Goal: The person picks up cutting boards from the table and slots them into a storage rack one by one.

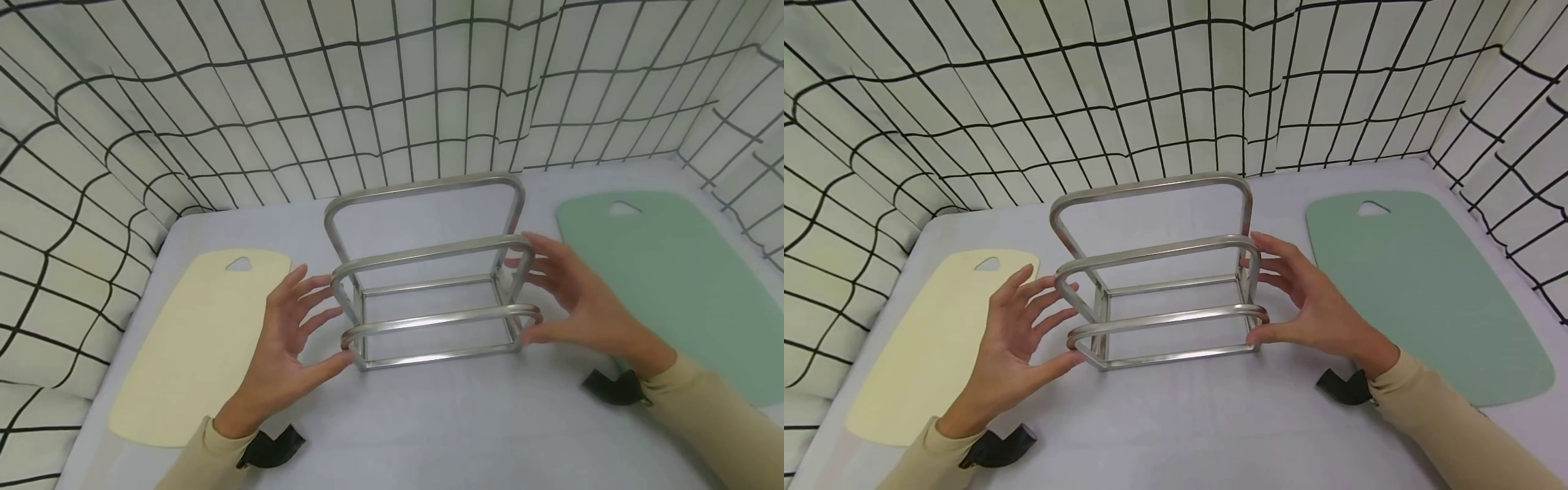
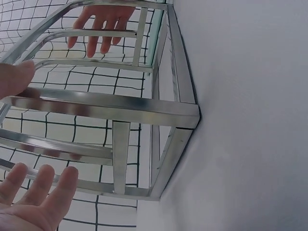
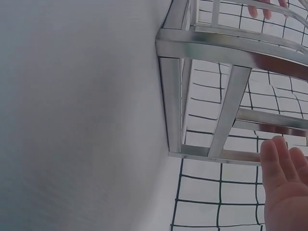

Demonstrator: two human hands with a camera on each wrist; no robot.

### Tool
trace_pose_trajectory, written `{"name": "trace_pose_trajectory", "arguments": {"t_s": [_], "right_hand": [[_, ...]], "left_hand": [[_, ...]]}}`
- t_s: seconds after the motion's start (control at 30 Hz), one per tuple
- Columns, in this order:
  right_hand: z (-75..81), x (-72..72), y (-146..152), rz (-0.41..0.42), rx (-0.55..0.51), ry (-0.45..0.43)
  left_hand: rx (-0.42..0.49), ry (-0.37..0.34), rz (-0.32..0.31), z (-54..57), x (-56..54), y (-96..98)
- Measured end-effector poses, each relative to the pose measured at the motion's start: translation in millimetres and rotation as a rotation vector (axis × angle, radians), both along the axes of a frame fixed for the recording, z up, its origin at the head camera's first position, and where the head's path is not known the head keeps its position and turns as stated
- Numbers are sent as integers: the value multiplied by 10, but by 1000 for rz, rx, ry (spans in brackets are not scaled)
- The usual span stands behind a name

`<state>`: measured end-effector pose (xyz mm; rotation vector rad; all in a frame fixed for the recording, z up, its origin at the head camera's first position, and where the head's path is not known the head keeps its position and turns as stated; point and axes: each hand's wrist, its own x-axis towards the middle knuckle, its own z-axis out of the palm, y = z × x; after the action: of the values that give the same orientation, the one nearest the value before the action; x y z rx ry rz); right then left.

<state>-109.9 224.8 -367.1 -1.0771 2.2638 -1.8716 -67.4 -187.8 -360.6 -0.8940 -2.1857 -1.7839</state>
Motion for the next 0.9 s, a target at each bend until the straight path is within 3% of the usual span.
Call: {"name": "trace_pose_trajectory", "arguments": {"t_s": [0.23, 0.9], "right_hand": [[-47, -21, -23, 50, -31, -4], [-40, -2, -43, 51, 0, -88]], "left_hand": [[-57, -44, 42, 4, 50, 53], [-41, -64, 2, -87, 24, 114]]}}
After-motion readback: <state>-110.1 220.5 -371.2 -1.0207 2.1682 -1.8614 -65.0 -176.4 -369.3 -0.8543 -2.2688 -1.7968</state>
